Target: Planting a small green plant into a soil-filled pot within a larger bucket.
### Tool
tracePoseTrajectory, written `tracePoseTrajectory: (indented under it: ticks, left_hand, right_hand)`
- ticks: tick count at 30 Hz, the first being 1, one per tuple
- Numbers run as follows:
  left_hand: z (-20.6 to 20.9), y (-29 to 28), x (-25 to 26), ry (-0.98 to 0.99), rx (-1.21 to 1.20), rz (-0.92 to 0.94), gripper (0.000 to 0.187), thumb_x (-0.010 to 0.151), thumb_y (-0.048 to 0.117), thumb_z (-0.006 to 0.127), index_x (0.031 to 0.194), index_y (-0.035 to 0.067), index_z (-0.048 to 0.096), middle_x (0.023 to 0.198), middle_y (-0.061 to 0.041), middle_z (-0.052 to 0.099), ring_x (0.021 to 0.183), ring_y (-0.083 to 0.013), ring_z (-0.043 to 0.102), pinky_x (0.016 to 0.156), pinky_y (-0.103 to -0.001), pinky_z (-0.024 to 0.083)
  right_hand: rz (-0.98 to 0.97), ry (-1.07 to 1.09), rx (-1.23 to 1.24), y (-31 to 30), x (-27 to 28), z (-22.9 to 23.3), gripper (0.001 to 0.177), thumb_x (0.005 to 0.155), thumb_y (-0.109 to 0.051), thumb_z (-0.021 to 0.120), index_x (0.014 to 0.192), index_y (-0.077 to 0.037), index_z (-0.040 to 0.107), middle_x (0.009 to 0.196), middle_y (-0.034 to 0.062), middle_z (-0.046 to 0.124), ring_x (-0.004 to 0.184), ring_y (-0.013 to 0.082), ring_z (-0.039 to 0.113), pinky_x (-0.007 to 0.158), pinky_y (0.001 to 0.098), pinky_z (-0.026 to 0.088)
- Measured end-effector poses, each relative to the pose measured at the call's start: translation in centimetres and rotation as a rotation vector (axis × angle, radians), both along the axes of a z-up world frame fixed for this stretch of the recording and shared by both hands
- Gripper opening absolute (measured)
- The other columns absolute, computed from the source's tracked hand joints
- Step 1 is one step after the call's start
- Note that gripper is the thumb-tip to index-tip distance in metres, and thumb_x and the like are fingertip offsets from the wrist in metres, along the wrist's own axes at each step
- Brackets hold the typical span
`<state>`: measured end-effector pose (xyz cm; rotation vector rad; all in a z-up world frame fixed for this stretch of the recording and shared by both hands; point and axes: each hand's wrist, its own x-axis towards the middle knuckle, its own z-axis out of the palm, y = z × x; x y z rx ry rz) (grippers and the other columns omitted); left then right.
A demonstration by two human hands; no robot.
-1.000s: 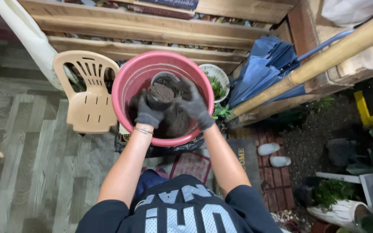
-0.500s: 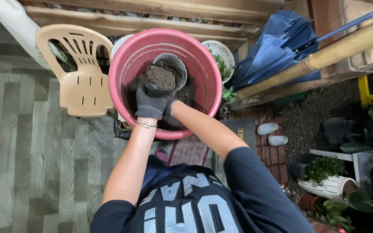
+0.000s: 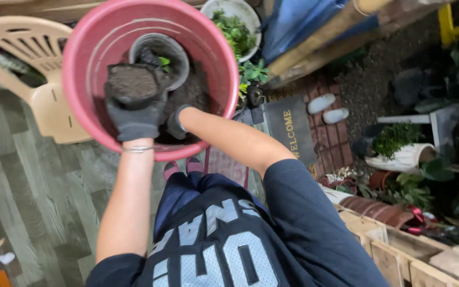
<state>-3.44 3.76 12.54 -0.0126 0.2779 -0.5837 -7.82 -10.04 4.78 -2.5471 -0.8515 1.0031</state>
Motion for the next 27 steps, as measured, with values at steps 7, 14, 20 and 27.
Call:
tracePoseTrajectory:
  ticks: [7,14,20,27]
  left_hand:
    - [-0.3,-0.2,0.3,0.008,0.094,-0.039,0.064,0.090,0.058,0.056,0.139,0.017,0.062,0.149,-0.014,0.059,0.141,-0.0402,0.052,0.117,-0.068,0.043]
    - [-4.4,-1.0,1.1,0.090,0.135,-0.034,0.064,0.086,0.061,0.054,0.133,0.019,0.065,0.141,-0.011,0.063,0.133,-0.0372,0.057,0.112,-0.062,0.045]
    - [-5.0,-1.9,1.4,-0.058,0.176,-0.140,0.057,0.096,0.054,0.055,0.136,0.014,0.065,0.141,-0.011,0.065,0.132,-0.0329,0.060,0.118,-0.051,0.045]
    - [-5.1,-2.1,1.1,-0.118,0.169,-0.268,0.061,0.095,0.059,0.056,0.140,0.019,0.063,0.143,-0.008,0.064,0.129,-0.0331,0.061,0.109,-0.053,0.050]
  right_hand:
    - [0.051,0.087,-0.094,-1.8,0.7,7.3,0.027,0.085,-0.027,0.066,0.101,-0.009,0.079,0.105,0.0199,0.075,0.099,0.0392,0.070,0.087,0.0478,0.055]
    - [-0.074,-0.285,0.462,-10.2,1.5,11.7,0.040,0.077,-0.015,0.074,0.116,-0.007,0.071,0.110,0.0201,0.072,0.098,0.0395,0.067,0.087,0.0461,0.055]
    - [-0.275,-0.309,0.269,-7.3,2.2,22.7,0.030,0.083,-0.005,0.074,0.111,-0.014,0.072,0.112,0.0136,0.071,0.109,0.0342,0.068,0.095,0.0419,0.056]
    - [-0.243,-0.581,0.364,-5.2,3.5,21.6,0.048,0.071,0.002,0.071,0.117,-0.014,0.071,0.122,0.0179,0.065,0.111,0.0416,0.062,0.092,0.0468,0.052]
